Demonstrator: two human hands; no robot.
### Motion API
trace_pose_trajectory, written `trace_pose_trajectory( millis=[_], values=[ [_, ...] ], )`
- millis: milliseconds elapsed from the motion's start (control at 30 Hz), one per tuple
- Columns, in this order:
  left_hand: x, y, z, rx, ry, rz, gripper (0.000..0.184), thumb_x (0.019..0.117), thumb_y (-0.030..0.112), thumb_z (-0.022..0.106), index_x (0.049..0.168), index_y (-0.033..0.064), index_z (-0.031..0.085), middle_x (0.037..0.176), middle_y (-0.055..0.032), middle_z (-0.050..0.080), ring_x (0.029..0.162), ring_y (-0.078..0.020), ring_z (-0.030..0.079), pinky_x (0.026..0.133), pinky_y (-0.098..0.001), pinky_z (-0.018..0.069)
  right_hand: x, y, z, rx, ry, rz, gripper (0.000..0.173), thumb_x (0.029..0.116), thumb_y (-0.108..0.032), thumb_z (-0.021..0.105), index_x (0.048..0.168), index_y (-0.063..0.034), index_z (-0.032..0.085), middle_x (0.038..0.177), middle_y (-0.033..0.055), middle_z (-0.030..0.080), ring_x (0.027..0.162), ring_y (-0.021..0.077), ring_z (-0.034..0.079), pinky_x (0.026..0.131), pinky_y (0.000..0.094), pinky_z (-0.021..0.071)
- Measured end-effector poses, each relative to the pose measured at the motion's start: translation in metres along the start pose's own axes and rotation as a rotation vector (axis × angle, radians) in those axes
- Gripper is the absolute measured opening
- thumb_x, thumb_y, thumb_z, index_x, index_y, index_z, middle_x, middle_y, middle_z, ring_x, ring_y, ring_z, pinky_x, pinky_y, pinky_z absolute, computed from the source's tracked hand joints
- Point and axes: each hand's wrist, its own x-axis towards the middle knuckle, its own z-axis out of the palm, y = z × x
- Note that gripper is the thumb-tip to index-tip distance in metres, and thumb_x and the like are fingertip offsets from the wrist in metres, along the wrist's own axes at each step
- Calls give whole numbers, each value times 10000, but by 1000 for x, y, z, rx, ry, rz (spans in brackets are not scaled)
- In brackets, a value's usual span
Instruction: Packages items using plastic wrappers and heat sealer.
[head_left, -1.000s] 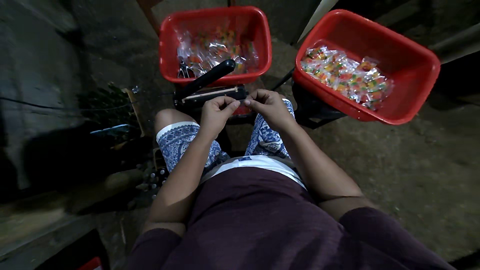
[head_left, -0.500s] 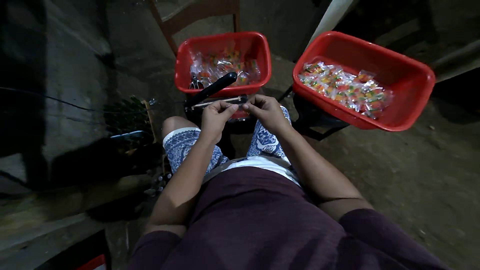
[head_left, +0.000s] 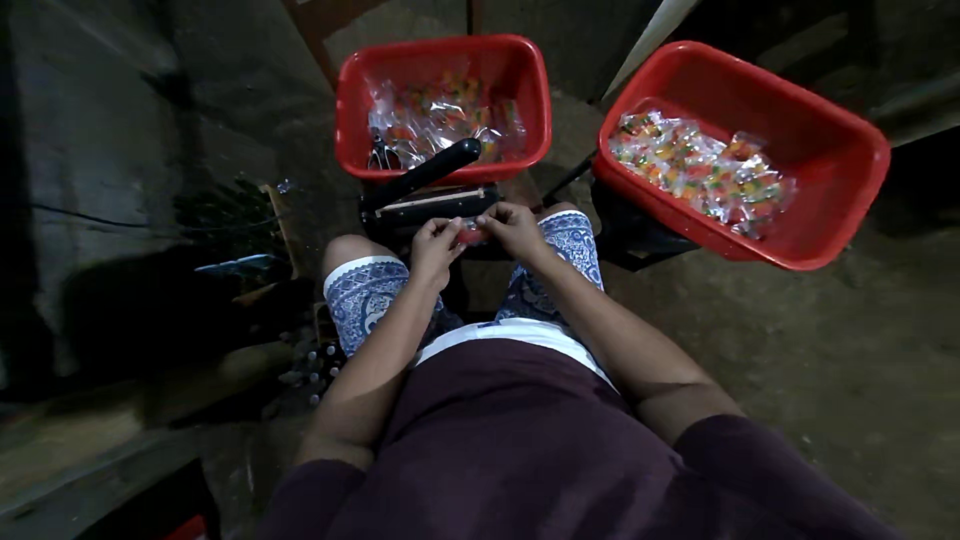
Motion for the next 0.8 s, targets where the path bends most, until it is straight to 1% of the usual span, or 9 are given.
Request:
trace_pose_trajectory(
  millis=[67,167,267,367,467,533,567,667,800],
  values=[
    [11,-7,-10,-75,-6,-85,200,1068,164,544,1243,68,541,1103,-66,627,938,-155,650,856,-355,567,16,12,9,-4,-4,30,172,1009,-133,643,1002,33,687,859,87,672,757,104,631,755,315,551],
    [28,-17,-21,-170,-42,-174,212,1061,130,542,1270,93,538,1156,-68,640,1003,-177,657,883,-380,560,39,23,19,-3,7,76,200,1011,-146,640,1020,50,676,888,115,684,787,135,660,792,353,571],
    [46,-24,-21,-251,-18,-216,260,1049,85,550,1304,55,511,1182,-88,625,1010,-167,655,886,-342,560,60,24,28,-74,10,125,233,1010,-164,640,1084,54,678,953,153,695,854,198,674,848,421,563],
    [62,-32,-19,-331,76,-231,301,1023,43,579,1309,18,491,1137,-95,616,952,-135,641,851,-286,556,75,33,37,-176,21,59,208,1006,-161,640,1063,30,697,976,150,704,901,219,676,876,445,552],
    [72,-36,-18,-361,130,-240,310,1020,70,600,1308,-4,512,1140,-112,626,956,-149,644,860,-300,556,82,29,44,-349,17,57,238,1013,-200,627,1103,-3,725,1102,183,719,1087,337,662,994,602,452],
    [77,-39,-16,-366,160,-235,281,1029,93,595,1284,-9,534,1128,-115,635,942,-157,650,853,-313,560,83,25,48,-430,22,85,247,1018,-228,624,1120,-33,734,1180,166,707,1203,353,603,1048,619,385],
    [79,-40,-14,-367,181,-231,262,1033,96,589,1267,-12,548,1113,-116,642,921,-160,655,836,-314,567,83,25,50,-468,38,86,241,1012,-238,632,1110,-47,742,1193,155,700,1224,360,571,1045,617,363],
    [85,-39,-10,-369,216,-234,234,1038,84,575,1247,-19,559,1048,-116,639,857,-160,650,788,-310,572,84,27,55,-632,119,51,235,998,-278,654,1091,-90,761,1240,174,643,1236,411,523,983,629,387],
    [89,-37,-7,-326,221,-249,230,1032,94,592,1234,-17,585,1002,-106,649,819,-151,647,758,-297,567,86,34,55,-729,197,-49,232,975,-284,675,1033,-81,771,1195,182,656,1172,417,560,922,626,412]
  ],
)
